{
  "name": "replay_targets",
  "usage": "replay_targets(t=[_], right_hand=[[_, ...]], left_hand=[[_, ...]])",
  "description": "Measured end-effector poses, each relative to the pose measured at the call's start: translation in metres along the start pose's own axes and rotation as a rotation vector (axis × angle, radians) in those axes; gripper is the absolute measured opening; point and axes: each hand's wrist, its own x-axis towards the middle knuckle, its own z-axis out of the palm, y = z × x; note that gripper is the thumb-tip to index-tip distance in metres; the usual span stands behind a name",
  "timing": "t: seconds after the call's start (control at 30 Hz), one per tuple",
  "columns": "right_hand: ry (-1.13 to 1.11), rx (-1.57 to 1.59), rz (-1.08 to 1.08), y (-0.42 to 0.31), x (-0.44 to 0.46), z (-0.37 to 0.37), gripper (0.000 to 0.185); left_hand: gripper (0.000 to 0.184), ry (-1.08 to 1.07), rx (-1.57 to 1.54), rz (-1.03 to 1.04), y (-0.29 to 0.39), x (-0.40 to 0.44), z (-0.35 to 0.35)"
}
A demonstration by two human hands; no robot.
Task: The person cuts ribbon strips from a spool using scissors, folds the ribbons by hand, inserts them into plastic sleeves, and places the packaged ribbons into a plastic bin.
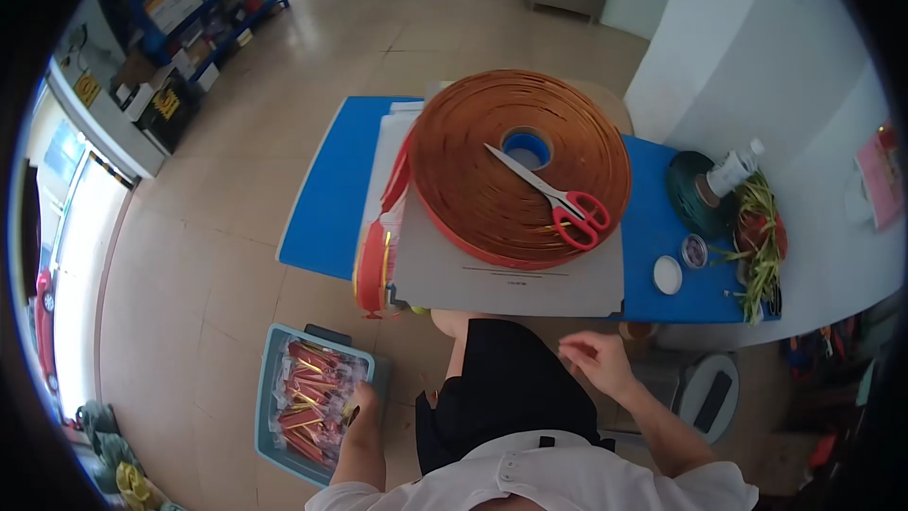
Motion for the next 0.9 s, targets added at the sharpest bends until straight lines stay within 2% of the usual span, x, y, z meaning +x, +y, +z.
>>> replay_targets(t=[0.03, 0.07, 0.1, 0.13, 0.17, 0.23, 0.27, 0.3, 0.33, 0.37, 0.4, 0.43, 0.47, 0.53, 0.57, 0.63, 0.67, 0.73, 0.77, 0.83, 0.9], right_hand=[[0.072, -0.134, -0.151, -0.014, 0.008, 0.0, 0.009], [0.189, -0.298, -0.388, -0.031, 0.021, -0.004, 0.011], [0.308, -0.47, -0.628, -0.047, 0.036, -0.011, 0.013], [0.407, -0.465, -0.703, -0.063, 0.051, -0.015, 0.015], [0.502, -0.46, -0.782, -0.076, 0.066, -0.02, 0.017], [0.455, -0.613, -0.819, -0.085, 0.098, -0.033, 0.024], [0.43, -0.671, -0.715, -0.084, 0.107, -0.034, 0.027], [0.394, -0.727, -0.614, -0.083, 0.115, -0.035, 0.029], [0.355, -0.783, -0.518, -0.085, 0.119, -0.035, 0.032], [0.305, -0.806, -0.464, -0.09, 0.123, -0.037, 0.034], [0.259, -0.829, -0.41, -0.096, 0.125, -0.04, 0.036], [0.216, -0.853, -0.356, -0.101, 0.126, -0.044, 0.039], [0.221, -0.757, -0.431, -0.098, 0.13, -0.049, 0.041], [0.236, -0.57, -0.572, -0.083, 0.137, -0.059, 0.045], [0.249, -0.346, -0.549, -0.081, 0.131, -0.066, 0.047], [0.249, 0.101, -0.495, -0.074, 0.112, -0.073, 0.052], [0.285, 0.278, -0.48, -0.079, 0.098, -0.073, 0.053], [0.341, 0.629, -0.422, -0.099, 0.058, -0.071, 0.055], [0.422, 0.667, -0.356, -0.103, 0.046, -0.072, 0.049], [0.479, 0.796, -0.398, -0.085, 0.029, -0.076, 0.043], [0.615, 0.865, -0.449, -0.064, 0.013, -0.08, 0.037]], left_hand=[[0.019, -0.04, 0.019, -0.004, 0.01, 0.003, -0.011], [0.022, -0.076, 0.038, -0.007, 0.027, 0.002, -0.033], [0.024, 0.067, -0.129, -0.192, 0.048, -0.003, -0.059], [0.026, 0.206, -0.303, -0.373, 0.071, -0.011, -0.088], [0.027, 0.463, -0.522, -0.239, 0.083, -0.012, -0.118], [0.029, 1.02, -0.913, 0.109, 0.117, -0.017, -0.199], [0.03, 0.976, -1.173, 0.267, 0.15, -0.045, -0.266], [0.033, 0.83, -1.403, 0.386, 0.173, -0.045, -0.3], [0.038, 0.592, -1.385, 0.573, 0.203, -0.064, -0.349], [0.05, 0.66, -0.976, 0.796, 0.23, -0.081, -0.386], [0.061, 0.72, -0.711, 0.92, 0.256, -0.095, -0.413], [0.06, 0.66, -0.556, 0.922, 0.273, -0.093, -0.422], [0.06, 0.595, -0.403, 0.922, 0.289, -0.086, -0.425], [0.056, 0.475, -0.329, 0.79, 0.31, -0.042, -0.42], [0.054, 0.422, -0.297, 0.727, 0.319, -0.022, -0.427], [0.043, 0.816, -0.498, 0.973, 0.329, -0.005, -0.455], [0.04, 0.87, -0.556, 0.994, 0.342, -0.012, -0.479], [0.038, 0.907, -0.718, 1.049, 0.348, -0.072, -0.534], [0.037, 0.899, -0.823, 1.089, 0.348, -0.125, -0.562], [0.039, 0.949, -0.898, 1.095, 0.313, -0.212, -0.582], [0.043, 0.806, -1.41, 1.171, 0.249, -0.248, -0.565]])
